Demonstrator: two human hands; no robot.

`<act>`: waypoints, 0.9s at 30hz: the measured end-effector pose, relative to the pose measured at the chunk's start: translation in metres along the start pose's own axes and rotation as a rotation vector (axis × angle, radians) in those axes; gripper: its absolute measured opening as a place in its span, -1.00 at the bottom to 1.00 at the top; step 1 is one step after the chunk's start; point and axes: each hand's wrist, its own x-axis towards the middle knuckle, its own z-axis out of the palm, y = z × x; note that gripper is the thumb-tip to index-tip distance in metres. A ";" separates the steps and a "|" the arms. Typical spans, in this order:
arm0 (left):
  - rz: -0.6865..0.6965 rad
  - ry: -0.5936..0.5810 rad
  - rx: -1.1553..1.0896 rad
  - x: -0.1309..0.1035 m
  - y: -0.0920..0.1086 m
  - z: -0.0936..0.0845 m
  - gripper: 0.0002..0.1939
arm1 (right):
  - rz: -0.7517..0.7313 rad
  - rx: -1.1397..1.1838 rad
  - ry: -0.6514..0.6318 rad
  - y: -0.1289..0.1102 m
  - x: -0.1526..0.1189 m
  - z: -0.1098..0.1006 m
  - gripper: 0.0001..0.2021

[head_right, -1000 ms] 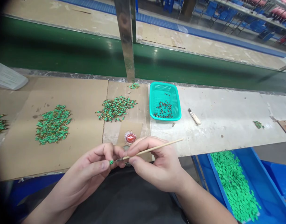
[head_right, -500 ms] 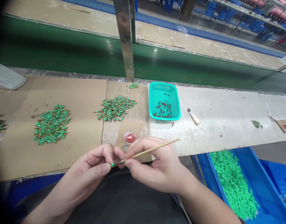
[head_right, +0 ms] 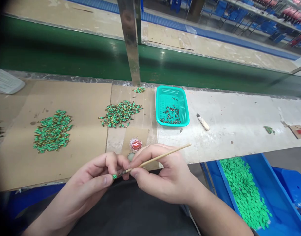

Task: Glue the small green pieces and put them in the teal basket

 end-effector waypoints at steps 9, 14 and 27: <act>0.014 -0.058 -0.030 0.002 0.002 0.003 -0.80 | -0.043 0.014 -0.017 0.001 0.001 0.002 -0.78; 0.011 -0.042 -0.023 0.002 0.003 0.004 -0.80 | -0.057 -0.003 -0.035 0.000 0.002 0.001 -0.78; 0.006 -0.048 -0.028 -0.001 0.002 -0.001 -0.81 | -0.060 -0.008 -0.014 0.001 0.002 0.002 -0.79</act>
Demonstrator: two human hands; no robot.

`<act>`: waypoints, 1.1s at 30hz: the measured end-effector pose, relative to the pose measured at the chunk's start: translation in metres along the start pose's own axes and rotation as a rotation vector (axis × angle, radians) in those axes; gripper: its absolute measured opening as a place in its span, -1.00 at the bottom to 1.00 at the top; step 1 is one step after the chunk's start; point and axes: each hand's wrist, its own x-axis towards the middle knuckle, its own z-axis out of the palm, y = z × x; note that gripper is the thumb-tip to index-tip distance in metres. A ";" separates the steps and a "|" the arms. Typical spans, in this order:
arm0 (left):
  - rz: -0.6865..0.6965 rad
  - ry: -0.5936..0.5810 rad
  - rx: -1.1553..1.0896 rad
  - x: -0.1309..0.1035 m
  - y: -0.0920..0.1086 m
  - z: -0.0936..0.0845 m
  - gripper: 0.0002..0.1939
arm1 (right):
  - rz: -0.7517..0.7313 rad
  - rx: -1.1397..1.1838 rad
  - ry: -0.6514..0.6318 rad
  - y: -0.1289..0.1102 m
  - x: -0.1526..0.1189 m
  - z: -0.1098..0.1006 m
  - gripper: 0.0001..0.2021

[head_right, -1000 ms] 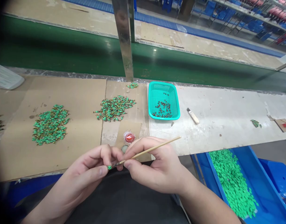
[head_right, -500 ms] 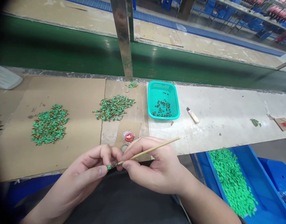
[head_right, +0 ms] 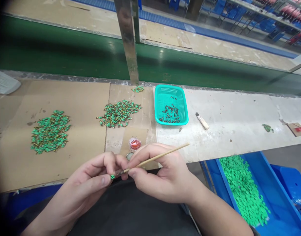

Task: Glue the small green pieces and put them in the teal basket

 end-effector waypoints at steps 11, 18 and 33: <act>-0.006 -0.018 -0.007 0.001 0.000 0.000 -0.82 | 0.011 0.009 -0.003 -0.002 0.001 0.000 -0.80; 0.006 -0.027 -0.014 0.003 0.000 0.000 -0.83 | 0.004 0.038 -0.017 0.000 0.000 -0.001 -0.80; -0.010 0.011 -0.013 0.002 0.001 0.000 -0.81 | 0.020 0.071 -0.018 0.002 0.000 0.000 -0.81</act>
